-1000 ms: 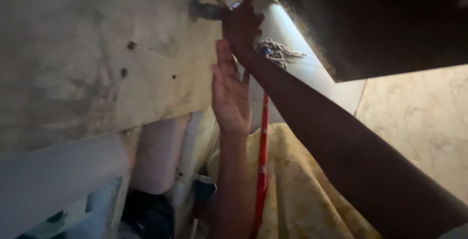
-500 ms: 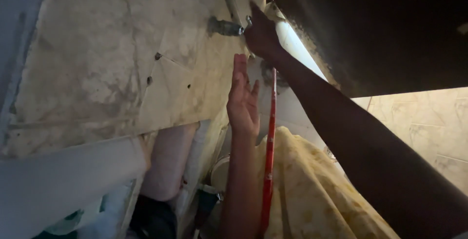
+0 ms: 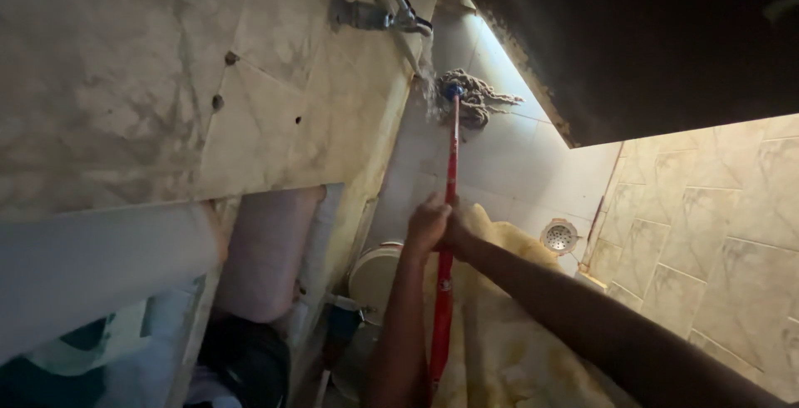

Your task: The person cleans the walls and floors of a bathroom using a mop, reaching into corners and around fixtures.

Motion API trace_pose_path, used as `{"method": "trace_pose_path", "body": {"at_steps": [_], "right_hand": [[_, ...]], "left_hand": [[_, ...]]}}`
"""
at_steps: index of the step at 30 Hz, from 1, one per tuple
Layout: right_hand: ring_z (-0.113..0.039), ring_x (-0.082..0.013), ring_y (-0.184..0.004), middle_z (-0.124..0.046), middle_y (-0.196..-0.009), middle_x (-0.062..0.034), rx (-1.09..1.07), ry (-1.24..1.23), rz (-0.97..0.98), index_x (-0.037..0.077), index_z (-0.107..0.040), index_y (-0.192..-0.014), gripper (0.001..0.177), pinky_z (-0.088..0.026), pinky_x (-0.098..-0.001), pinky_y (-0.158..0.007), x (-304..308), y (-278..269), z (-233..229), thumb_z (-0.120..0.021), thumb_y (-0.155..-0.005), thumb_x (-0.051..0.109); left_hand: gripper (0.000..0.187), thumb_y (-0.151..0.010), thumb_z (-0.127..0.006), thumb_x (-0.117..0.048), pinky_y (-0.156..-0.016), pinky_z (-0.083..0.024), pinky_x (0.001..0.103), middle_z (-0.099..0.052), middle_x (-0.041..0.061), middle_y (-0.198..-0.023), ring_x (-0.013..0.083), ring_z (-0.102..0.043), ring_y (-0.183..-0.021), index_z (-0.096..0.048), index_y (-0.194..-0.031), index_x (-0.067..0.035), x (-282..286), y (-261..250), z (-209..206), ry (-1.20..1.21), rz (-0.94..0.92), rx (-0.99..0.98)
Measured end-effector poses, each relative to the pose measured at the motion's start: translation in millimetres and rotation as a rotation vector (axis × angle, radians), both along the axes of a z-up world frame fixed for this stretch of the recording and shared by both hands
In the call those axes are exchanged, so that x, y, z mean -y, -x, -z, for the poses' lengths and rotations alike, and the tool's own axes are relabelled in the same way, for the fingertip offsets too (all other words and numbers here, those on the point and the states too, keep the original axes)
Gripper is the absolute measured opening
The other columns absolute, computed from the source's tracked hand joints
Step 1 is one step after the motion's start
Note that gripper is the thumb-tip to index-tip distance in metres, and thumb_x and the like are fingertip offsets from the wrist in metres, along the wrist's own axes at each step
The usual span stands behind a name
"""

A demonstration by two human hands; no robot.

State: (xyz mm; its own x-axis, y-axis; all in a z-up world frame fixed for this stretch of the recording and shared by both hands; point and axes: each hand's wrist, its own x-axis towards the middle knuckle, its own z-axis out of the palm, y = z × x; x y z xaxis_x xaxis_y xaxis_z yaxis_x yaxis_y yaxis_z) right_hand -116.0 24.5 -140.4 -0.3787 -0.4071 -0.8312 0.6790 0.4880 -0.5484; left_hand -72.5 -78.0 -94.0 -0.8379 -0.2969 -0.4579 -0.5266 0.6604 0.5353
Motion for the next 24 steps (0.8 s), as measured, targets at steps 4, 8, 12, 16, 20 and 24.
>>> {"method": "trace_pose_path", "body": {"at_steps": [4,8,12,16,20,24], "right_hand": [[-0.063,-0.0239,-0.077,-0.058,-0.091,-0.0091,0.19,0.19,0.024,0.011,-0.053,-0.11,0.032,-0.053,-0.038,-0.056,-0.7,-38.2,3.7,-0.032,-0.107,0.035],[-0.062,-0.0225,-0.084,-0.057,-0.094,-0.0089,-0.011,0.157,-0.139,0.009,-0.057,-0.111,0.038,-0.054,-0.0355,-0.064,7.5,-80.7,-0.2,-0.028,-0.107,0.033],[-0.062,-0.0232,-0.086,-0.058,-0.095,-0.0092,0.0,0.047,-0.128,0.01,-0.058,-0.111,0.04,-0.053,-0.0364,-0.066,7.3,-110.0,0.4,-0.03,-0.106,0.037],[-0.062,-0.0239,-0.088,-0.058,-0.097,-0.0095,0.004,0.001,-0.077,0.01,-0.059,-0.112,0.042,-0.053,-0.0373,-0.069,-0.3,-124.0,4.8,-0.031,-0.106,0.041],[-0.062,-0.0247,-0.09,-0.058,-0.099,-0.0099,0.021,-0.009,0.012,0.011,-0.059,-0.112,0.044,-0.053,-0.0382,-0.072,-23.9,-116.6,11.7,-0.033,-0.105,0.045],[-0.062,-0.0254,-0.092,-0.059,-0.101,-0.0102,0.078,-0.003,0.148,0.011,-0.06,-0.112,0.046,-0.053,-0.0391,-0.074,-70.7,-98.8,18.5,-0.035,-0.104,0.049]], "left_hand": [[0.05,-0.105,-0.038,-0.032,-0.111,-0.043,0.041,-0.061,0.022,-0.14,0.0356,-0.057,-0.132,-0.055,-0.142,-0.004,-31.8,-44.5,-22.2,-0.467,-0.472,-0.103],[0.052,-0.102,-0.034,-0.033,-0.106,-0.045,0.039,-0.065,0.017,-0.136,0.0304,-0.06,-0.128,-0.057,-0.142,-0.008,-41.3,-87.5,-53.3,-0.571,-0.706,-0.09],[0.049,-0.104,-0.037,-0.031,-0.105,-0.047,0.04,-0.066,0.02,-0.133,0.0314,-0.062,-0.123,-0.06,-0.139,-0.005,-40.8,-107.9,-57.4,-0.65,-0.83,-0.239],[0.047,-0.103,-0.043,-0.035,-0.1,-0.049,0.039,-0.069,0.019,-0.126,0.0291,-0.065,-0.117,-0.062,-0.134,-0.005,-55.5,-116.3,-78.0,-0.508,-0.809,-0.242],[0.052,-0.099,-0.051,-0.045,-0.094,-0.052,0.038,-0.067,0.015,-0.123,0.0259,-0.065,-0.112,-0.054,-0.138,-0.012,-78.2,-90.7,-93.0,-0.702,-0.986,-0.075],[0.057,-0.099,-0.048,-0.05,-0.095,-0.05,0.042,-0.068,0.02,-0.122,0.0331,-0.065,-0.113,-0.062,-0.13,-0.004,-119.7,-76.0,-92.2,-0.636,-0.776,-0.12]]}}
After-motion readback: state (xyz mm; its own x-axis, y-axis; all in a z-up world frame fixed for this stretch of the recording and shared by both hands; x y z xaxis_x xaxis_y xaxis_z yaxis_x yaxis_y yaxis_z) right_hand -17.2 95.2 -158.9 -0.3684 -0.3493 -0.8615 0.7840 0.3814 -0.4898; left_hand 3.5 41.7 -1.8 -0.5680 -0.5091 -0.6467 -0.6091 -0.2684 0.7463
